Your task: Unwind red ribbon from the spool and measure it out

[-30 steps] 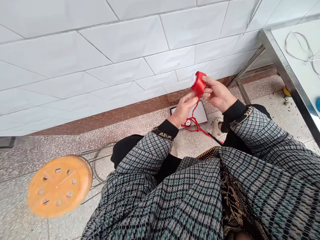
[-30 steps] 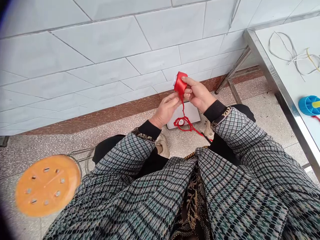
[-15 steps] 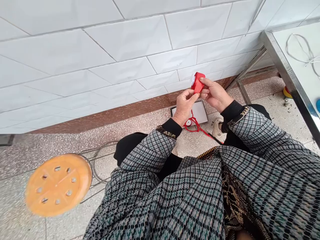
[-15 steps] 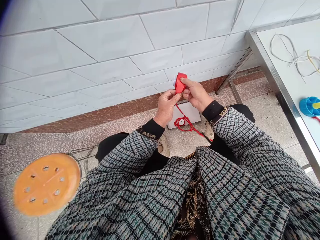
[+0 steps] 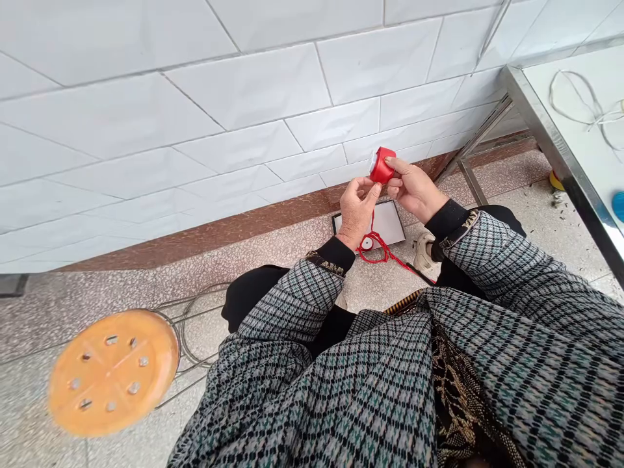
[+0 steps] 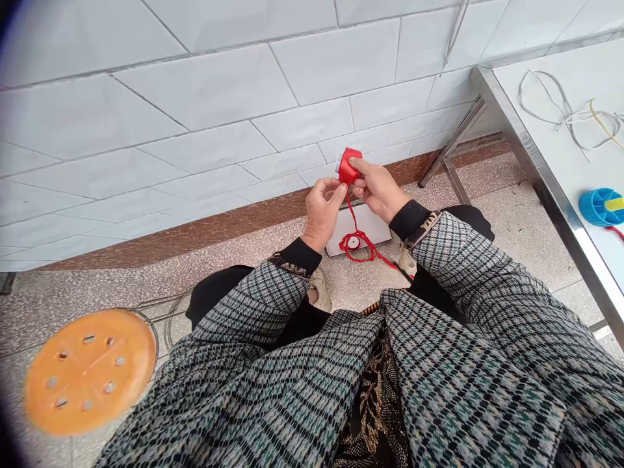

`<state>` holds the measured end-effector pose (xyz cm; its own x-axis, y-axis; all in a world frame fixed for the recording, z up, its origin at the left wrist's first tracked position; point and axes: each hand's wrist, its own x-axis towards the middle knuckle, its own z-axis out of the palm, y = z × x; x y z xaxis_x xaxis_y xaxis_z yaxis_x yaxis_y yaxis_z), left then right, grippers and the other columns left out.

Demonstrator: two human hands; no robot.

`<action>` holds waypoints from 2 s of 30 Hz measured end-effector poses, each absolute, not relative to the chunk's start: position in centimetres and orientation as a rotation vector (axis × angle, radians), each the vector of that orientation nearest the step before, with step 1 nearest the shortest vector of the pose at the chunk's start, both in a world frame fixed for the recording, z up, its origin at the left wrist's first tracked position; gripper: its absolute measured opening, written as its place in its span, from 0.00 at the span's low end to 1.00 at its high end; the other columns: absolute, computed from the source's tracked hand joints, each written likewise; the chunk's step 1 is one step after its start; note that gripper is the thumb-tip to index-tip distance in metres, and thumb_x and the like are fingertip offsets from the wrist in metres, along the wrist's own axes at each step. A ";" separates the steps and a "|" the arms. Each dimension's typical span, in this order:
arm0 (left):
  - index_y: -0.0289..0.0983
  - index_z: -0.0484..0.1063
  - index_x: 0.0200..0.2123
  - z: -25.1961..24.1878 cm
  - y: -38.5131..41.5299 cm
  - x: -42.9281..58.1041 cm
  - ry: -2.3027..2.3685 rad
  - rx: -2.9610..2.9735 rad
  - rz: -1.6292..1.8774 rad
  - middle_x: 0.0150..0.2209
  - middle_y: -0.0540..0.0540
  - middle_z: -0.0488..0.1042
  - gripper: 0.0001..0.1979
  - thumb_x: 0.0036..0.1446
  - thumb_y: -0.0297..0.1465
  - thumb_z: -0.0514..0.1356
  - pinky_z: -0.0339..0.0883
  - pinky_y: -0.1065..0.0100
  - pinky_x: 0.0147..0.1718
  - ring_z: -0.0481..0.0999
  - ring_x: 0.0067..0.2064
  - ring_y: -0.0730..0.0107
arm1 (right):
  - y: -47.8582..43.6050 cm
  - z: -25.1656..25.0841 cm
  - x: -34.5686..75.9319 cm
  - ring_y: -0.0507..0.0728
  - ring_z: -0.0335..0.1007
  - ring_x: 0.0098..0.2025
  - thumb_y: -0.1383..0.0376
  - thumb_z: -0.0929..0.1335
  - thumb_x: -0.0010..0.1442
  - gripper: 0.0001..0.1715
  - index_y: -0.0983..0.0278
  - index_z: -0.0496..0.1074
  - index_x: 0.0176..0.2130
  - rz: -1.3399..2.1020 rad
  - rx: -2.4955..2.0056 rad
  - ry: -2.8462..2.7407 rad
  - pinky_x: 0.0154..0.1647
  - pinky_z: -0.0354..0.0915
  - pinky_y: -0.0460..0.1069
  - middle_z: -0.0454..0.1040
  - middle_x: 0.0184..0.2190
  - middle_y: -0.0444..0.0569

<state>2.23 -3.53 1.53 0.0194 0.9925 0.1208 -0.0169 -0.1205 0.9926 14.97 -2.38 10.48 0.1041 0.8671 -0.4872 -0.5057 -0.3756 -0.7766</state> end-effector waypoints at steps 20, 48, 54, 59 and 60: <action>0.39 0.74 0.36 2.0 -3.2 3.5 1.053 1.194 1.373 0.34 0.50 0.76 0.05 0.62 0.29 0.68 0.71 0.67 0.41 0.74 0.36 0.71 | -2.8 10.6 13.6 0.44 0.45 0.17 0.62 0.79 0.64 0.26 0.61 0.62 0.29 1.444 -1.296 -0.543 0.18 0.50 0.40 0.57 0.16 0.32; 0.38 0.78 0.44 1.3 -2.3 0.1 1.088 1.320 1.130 0.21 0.57 0.66 0.14 0.54 0.31 0.73 0.55 0.70 0.26 0.59 0.23 0.76 | -2.1 12.0 15.6 0.42 0.46 0.15 0.70 0.67 0.74 0.11 0.62 0.65 0.36 1.778 -1.234 -0.112 0.15 0.49 0.36 0.60 0.19 0.34; 0.44 0.54 0.77 1.8 -1.5 -1.8 0.915 1.507 1.008 0.20 0.62 0.63 0.55 0.51 0.29 0.76 0.64 0.69 0.27 0.63 0.21 0.75 | -2.5 12.1 16.5 0.42 0.48 0.15 0.72 0.70 0.69 0.07 0.63 0.69 0.40 1.940 -1.285 -0.160 0.14 0.52 0.37 0.61 0.20 0.35; 0.45 0.56 0.77 1.5 -1.0 -3.0 0.805 1.620 0.863 0.24 0.56 0.74 0.54 0.51 0.31 0.76 0.75 0.65 0.33 0.75 0.24 0.70 | -3.1 11.9 16.9 0.41 0.47 0.15 0.73 0.71 0.68 0.09 0.63 0.67 0.42 2.038 -1.259 -0.211 0.14 0.52 0.37 0.60 0.22 0.35; 0.45 0.56 0.77 1.4 -0.9 -3.1 0.797 1.644 0.846 0.26 0.56 0.75 0.54 0.51 0.32 0.76 0.76 0.64 0.34 0.77 0.26 0.69 | -3.2 11.8 17.0 0.41 0.47 0.15 0.72 0.72 0.68 0.10 0.63 0.66 0.42 2.056 -1.250 -0.216 0.14 0.52 0.37 0.60 0.22 0.34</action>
<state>-3.11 -0.88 1.39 0.5240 0.8413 0.1327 0.0819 -0.2048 0.9754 16.98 -3.19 11.82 -0.2802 0.6455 -0.7105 -0.4839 -0.7342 -0.4762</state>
